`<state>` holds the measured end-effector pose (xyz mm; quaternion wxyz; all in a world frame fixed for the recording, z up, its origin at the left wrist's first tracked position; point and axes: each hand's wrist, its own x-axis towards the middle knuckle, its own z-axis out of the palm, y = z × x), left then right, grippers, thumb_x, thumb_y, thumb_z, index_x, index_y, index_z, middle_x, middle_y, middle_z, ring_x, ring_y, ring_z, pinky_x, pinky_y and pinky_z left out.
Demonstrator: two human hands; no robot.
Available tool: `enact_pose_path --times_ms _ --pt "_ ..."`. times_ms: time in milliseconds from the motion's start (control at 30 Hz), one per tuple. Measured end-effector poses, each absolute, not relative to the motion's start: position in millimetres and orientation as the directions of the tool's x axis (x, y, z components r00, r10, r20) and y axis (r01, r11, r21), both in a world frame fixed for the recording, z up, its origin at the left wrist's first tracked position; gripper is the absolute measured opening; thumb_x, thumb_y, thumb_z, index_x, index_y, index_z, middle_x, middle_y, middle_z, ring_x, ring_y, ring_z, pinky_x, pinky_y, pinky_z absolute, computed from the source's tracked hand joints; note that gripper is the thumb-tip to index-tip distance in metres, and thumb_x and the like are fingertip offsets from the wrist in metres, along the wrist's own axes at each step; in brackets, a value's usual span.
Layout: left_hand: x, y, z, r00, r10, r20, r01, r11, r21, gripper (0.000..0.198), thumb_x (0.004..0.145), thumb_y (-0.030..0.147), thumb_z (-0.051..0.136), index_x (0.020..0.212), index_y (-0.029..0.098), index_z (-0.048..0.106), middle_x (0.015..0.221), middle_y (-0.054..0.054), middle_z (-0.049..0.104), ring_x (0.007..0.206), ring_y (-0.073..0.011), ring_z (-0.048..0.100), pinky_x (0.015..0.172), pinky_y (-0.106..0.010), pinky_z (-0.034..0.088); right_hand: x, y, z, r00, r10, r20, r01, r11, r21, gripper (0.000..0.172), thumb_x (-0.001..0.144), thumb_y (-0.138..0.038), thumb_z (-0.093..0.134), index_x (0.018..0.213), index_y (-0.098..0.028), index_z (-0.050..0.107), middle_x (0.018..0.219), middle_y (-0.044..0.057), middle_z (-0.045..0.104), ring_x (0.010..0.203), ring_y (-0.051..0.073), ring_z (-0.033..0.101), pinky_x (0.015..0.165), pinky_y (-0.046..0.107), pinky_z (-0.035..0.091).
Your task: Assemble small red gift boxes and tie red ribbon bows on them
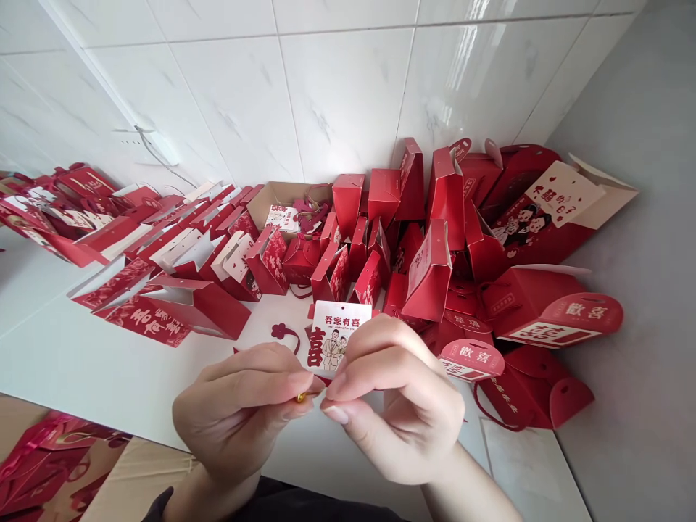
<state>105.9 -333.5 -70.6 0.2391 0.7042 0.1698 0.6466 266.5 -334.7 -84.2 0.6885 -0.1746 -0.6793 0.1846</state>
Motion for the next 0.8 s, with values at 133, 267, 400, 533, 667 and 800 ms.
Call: enact_pose_path --times_ms 133,267,400,533,667,800 --pt "106.4 -332.7 -69.3 0.109 0.538 0.836 -0.08 -0.834 0.547 0.014 0.084 0.011 0.074 0.097 0.013 0.076 0.079 -0.004 0.076 0.063 -0.0109 0.07 0.056 -0.02 0.06 267.1 -334.9 -81.1 -0.041 0.459 0.887 0.032 0.888 -0.458 0.021 0.08 -0.005 0.065 0.098 -0.015 0.068 0.078 0.004 0.063 0.067 0.018 0.059 0.054 0.034 0.052" --pt "105.8 -332.2 -69.2 0.119 0.541 0.833 -0.067 -0.832 0.55 0.012 0.085 0.012 0.073 0.097 0.014 0.076 0.079 -0.004 0.076 0.062 -0.0116 0.07 0.055 -0.021 0.06 266.7 -337.0 -79.3 -0.042 0.474 0.879 0.06 0.88 -0.472 0.024 0.079 -0.003 0.064 0.099 -0.016 0.069 0.079 0.004 0.065 0.068 0.018 0.061 0.055 0.035 0.053" --pt "104.7 -332.4 -68.9 0.122 0.544 0.83 -0.067 -0.83 0.554 0.015 0.084 0.012 0.074 0.098 0.015 0.076 0.079 -0.004 0.076 0.063 -0.012 0.071 0.055 -0.021 0.061 266.5 -338.2 -79.5 -0.014 0.45 0.893 0.068 0.891 -0.448 0.021 0.081 -0.005 0.063 0.099 -0.015 0.068 0.077 0.004 0.064 0.067 0.018 0.059 0.054 0.035 0.053" --pt "103.3 -332.1 -68.2 0.132 0.537 0.833 -0.036 -0.837 0.546 0.017 0.084 0.012 0.074 0.1 0.016 0.076 0.08 -0.003 0.076 0.063 -0.0117 0.071 0.055 -0.021 0.061 266.4 -338.2 -80.0 -0.018 0.454 0.891 0.079 0.889 -0.452 0.022 0.08 -0.003 0.063 0.098 -0.015 0.068 0.078 0.004 0.065 0.067 0.018 0.06 0.055 0.034 0.053" --pt "102.5 -331.8 -67.9 0.139 0.524 0.84 -0.023 -0.847 0.532 0.014 0.082 0.01 0.075 0.096 0.013 0.076 0.08 -0.004 0.076 0.063 -0.0116 0.07 0.055 -0.021 0.061 266.8 -336.9 -80.6 -0.014 0.452 0.892 0.08 0.89 -0.45 0.023 0.078 -0.003 0.064 0.098 -0.016 0.068 0.078 0.004 0.065 0.067 0.018 0.059 0.054 0.034 0.053" --pt "103.2 -331.9 -67.5 0.136 0.513 0.848 -0.022 -0.854 0.52 0.009 0.083 0.01 0.074 0.092 0.011 0.075 0.078 -0.005 0.075 0.061 -0.0112 0.069 0.055 -0.021 0.059 267.7 -334.8 -82.5 -0.035 0.43 0.902 0.051 0.902 -0.428 0.025 0.076 -0.003 0.065 0.098 -0.015 0.068 0.077 0.004 0.064 0.066 0.018 0.058 0.053 0.034 0.053"
